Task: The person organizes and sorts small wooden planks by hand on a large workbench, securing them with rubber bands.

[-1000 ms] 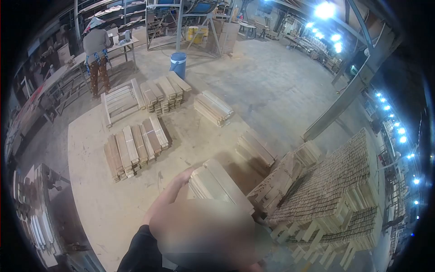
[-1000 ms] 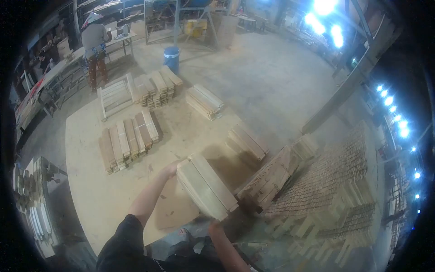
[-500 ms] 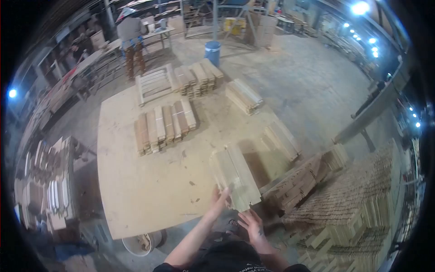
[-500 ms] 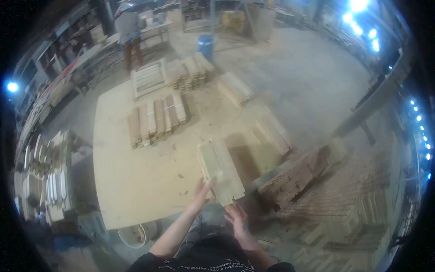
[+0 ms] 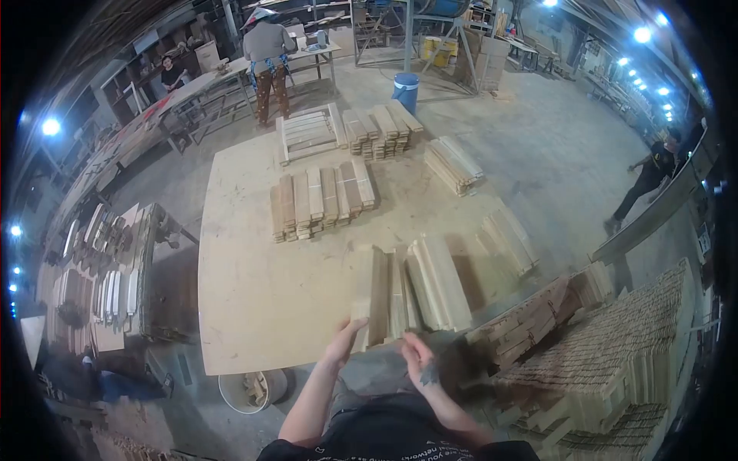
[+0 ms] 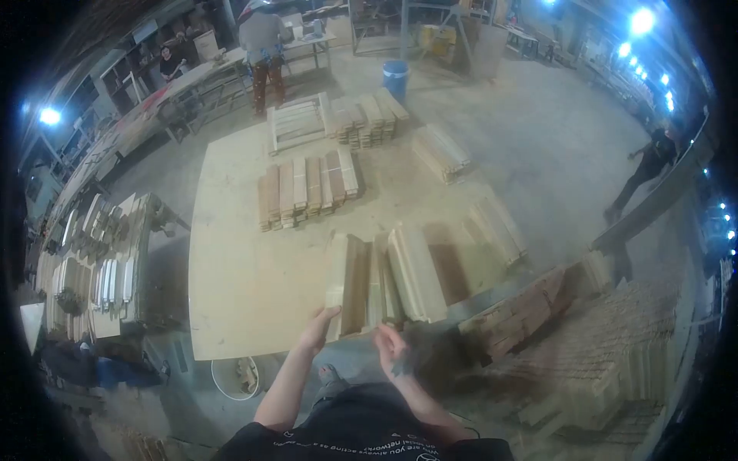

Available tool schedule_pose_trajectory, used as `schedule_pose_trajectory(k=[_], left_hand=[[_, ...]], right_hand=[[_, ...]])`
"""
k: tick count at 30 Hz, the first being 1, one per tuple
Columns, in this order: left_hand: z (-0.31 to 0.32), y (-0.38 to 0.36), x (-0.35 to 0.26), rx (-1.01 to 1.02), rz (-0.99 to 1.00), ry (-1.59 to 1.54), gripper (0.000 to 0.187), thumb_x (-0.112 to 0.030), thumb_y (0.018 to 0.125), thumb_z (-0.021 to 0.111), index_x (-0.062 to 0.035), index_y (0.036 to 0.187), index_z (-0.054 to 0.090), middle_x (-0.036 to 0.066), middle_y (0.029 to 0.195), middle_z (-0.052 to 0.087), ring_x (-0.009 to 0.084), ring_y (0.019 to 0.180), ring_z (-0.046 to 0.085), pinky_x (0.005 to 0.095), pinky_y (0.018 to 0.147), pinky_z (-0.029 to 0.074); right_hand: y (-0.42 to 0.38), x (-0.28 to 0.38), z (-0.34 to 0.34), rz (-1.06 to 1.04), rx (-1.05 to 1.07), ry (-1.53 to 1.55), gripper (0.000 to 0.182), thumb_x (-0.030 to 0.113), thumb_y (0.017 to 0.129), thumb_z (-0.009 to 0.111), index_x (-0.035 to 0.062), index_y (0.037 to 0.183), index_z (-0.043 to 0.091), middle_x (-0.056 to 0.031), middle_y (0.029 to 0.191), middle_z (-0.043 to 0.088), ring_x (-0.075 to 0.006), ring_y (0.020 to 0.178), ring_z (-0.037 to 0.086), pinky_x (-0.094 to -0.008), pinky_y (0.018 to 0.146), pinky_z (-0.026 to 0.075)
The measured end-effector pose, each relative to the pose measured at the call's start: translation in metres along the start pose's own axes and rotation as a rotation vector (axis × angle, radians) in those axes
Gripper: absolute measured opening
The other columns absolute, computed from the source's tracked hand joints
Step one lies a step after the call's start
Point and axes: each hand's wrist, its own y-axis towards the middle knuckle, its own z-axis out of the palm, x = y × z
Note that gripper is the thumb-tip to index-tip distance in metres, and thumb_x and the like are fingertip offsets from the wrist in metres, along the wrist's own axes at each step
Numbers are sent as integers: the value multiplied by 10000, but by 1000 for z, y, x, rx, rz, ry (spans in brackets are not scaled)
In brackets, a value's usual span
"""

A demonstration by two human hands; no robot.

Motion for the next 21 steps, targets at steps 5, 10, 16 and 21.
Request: schedule_pose_trajectory(k=[5,10,16,21], left_hand=[[-87,9,37,-223,230,648,695,-403,848,788,35,1345,577,255,1233,614,383,1196,605,456,1011,503],[-115,10,44,-438,203,754,727,-387,830,798,14,1378,537,263,1169,615,420,1141,620,485,951,530],[-155,2,52,-430,323,616,603,-333,887,754,2,1355,574,235,1088,652,412,1042,658,476,904,540],[-166,-14,37,-367,165,502,456,-312,908,737,-20,1248,655,187,1074,696,373,954,689,470,851,553]], right_hand=[[30,-14,63,-120,-42,-201,366,157,1037,613,0,1367,599,-143,1334,655,-230,1228,635,-356,1051,493],[55,-13,130,-416,13,-645,458,125,945,656,2,1380,588,-239,1402,588,-390,1315,565,-424,1094,456],[58,-15,186,-409,-72,-1041,629,229,871,743,28,1425,522,-226,1355,555,-419,1281,518,-479,1034,476],[66,-20,190,-204,-192,-1120,689,287,811,798,25,1397,547,-194,1175,579,-363,1106,585,-458,929,515]])
